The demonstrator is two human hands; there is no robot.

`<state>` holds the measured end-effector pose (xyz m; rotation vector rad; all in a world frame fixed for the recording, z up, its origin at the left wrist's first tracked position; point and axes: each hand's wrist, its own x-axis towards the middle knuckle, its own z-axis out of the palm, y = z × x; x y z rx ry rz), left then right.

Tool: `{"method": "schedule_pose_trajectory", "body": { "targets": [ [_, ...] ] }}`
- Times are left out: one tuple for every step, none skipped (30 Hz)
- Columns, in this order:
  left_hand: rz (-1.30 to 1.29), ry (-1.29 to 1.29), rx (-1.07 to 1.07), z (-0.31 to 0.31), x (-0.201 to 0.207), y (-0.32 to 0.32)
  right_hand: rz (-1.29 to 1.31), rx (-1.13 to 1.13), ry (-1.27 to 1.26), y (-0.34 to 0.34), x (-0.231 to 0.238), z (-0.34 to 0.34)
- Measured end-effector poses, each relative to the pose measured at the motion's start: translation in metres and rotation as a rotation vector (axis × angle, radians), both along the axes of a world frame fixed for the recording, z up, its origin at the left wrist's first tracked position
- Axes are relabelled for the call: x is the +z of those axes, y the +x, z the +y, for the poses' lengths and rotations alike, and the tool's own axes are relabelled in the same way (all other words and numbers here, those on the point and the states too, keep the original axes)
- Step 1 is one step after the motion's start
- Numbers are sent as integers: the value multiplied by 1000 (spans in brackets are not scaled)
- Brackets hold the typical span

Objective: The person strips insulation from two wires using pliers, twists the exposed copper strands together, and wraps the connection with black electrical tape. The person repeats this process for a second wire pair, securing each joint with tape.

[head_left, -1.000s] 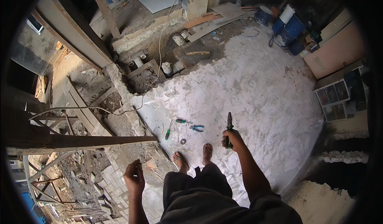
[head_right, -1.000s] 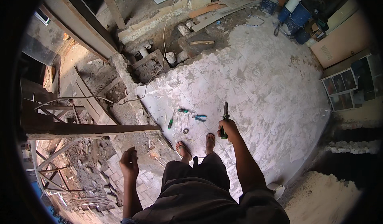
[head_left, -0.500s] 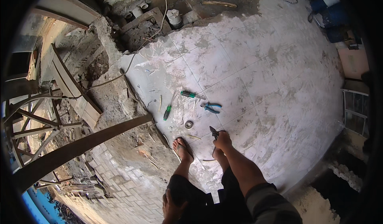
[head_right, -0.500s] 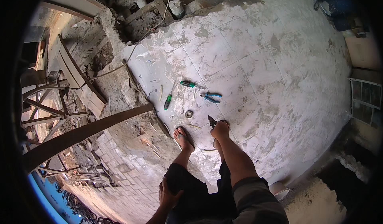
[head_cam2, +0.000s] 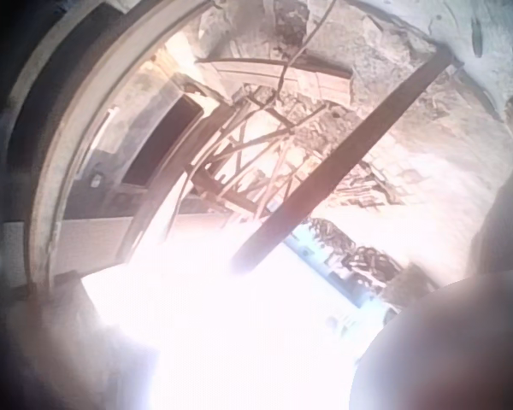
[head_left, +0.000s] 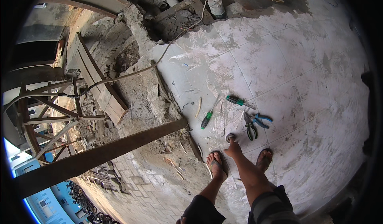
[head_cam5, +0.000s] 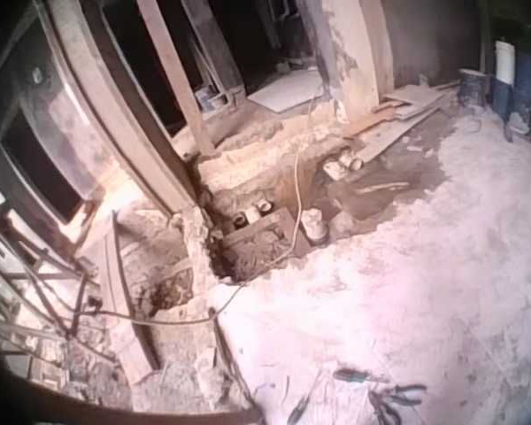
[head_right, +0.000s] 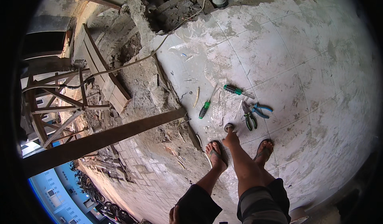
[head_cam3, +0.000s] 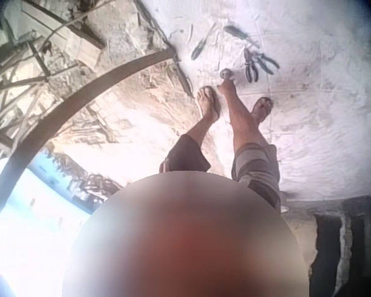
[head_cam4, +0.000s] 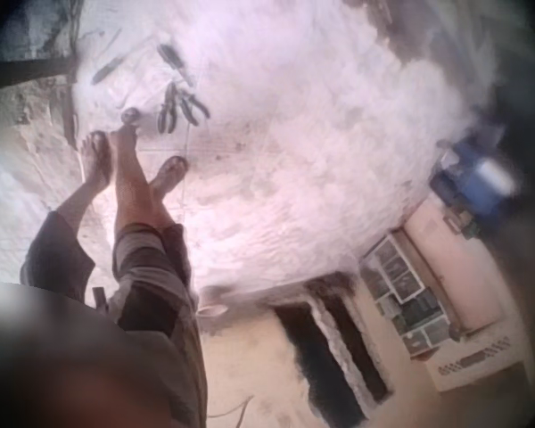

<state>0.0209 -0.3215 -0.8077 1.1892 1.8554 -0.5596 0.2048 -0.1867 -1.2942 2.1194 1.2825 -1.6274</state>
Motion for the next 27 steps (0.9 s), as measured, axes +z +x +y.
{"method": "schedule_pose_trajectory", "body": {
  "targets": [
    [-3, 11, -1, 1, -4, 0, 3, 11, 63, -1, -6, -1],
    [-11, 29, 0, 2, -9, 0, 9, -2, 125, 0, -8, -2],
    [-22, 49, 3, 5, -15, 2, -2, 6, 117, 4, -7, -4],
    [-36, 65, 4, 10, -21, 5, -34, 10, 83, 8, -1, -5],
    [-50, 84, 6, 16, -27, 9, -16, -36, 166, 13, 11, -8],
    [-70, 108, 9, 25, -33, 14, -36, -80, 189, 19, 29, -12],
    [-92, 134, 16, 34, -39, 20, 42, -140, 250, 25, 51, -16],
    [-118, 163, 23, 44, -43, 26, 84, -189, 239, 29, 78, -20],
    [-148, 197, 30, 54, -47, 33, 167, -250, 340, 33, 109, -24],
    [-184, 221, 43, 62, -47, 39, 221, -290, 377, 38, 143, -30],
    [-220, 245, 59, 69, -45, 44, 309, -282, 348, 43, 179, -35],
    [-261, 267, 76, 73, -39, 48, 364, -123, 338, 52, 215, -39],
    [-314, 283, 100, 73, -29, 51, 489, -76, 288, 61, 252, -46],
    [-364, 299, 129, 73, -18, 56, 598, -14, 314, 72, 290, -52],
    [-421, 303, 162, 70, -4, 56, 705, 60, 326, 80, 325, -56],
    [-470, 303, 189, 66, 12, 58, 761, 196, 312, 91, 358, -56],
    [-542, 290, 231, 64, 28, 61, 915, 96, 233, 101, 393, -58],
    [-607, 285, 268, 64, 43, 65, 843, 168, 370, 106, 424, -55],
    [-675, 287, 288, 68, 58, 71, 858, 168, 418, 115, 455, -51],
    [-768, 290, 309, 79, 70, 78, 877, 171, 468, 123, 483, -40],
    [-844, 381, 332, 85, 87, 86, 843, 127, 447, 134, 514, -32],
    [-876, 374, 311, 97, 103, 92, 813, 88, 434, 145, 545, -24],
    [-901, 367, 291, 102, 124, 95, 850, 75, 485, 150, 572, -13],
    [-923, 368, 275, 111, 144, 97, 824, 163, 566, 159, 600, -1],
    [-939, 416, 199, 129, 162, 97, 794, 191, 603, 162, 624, 10],
    [-923, 556, 71, 141, 181, 101, 766, 220, 637, 163, 647, 22],
    [-889, 694, -56, 151, 200, 102, 807, 141, 586, 168, 669, 29]
  ]
}}
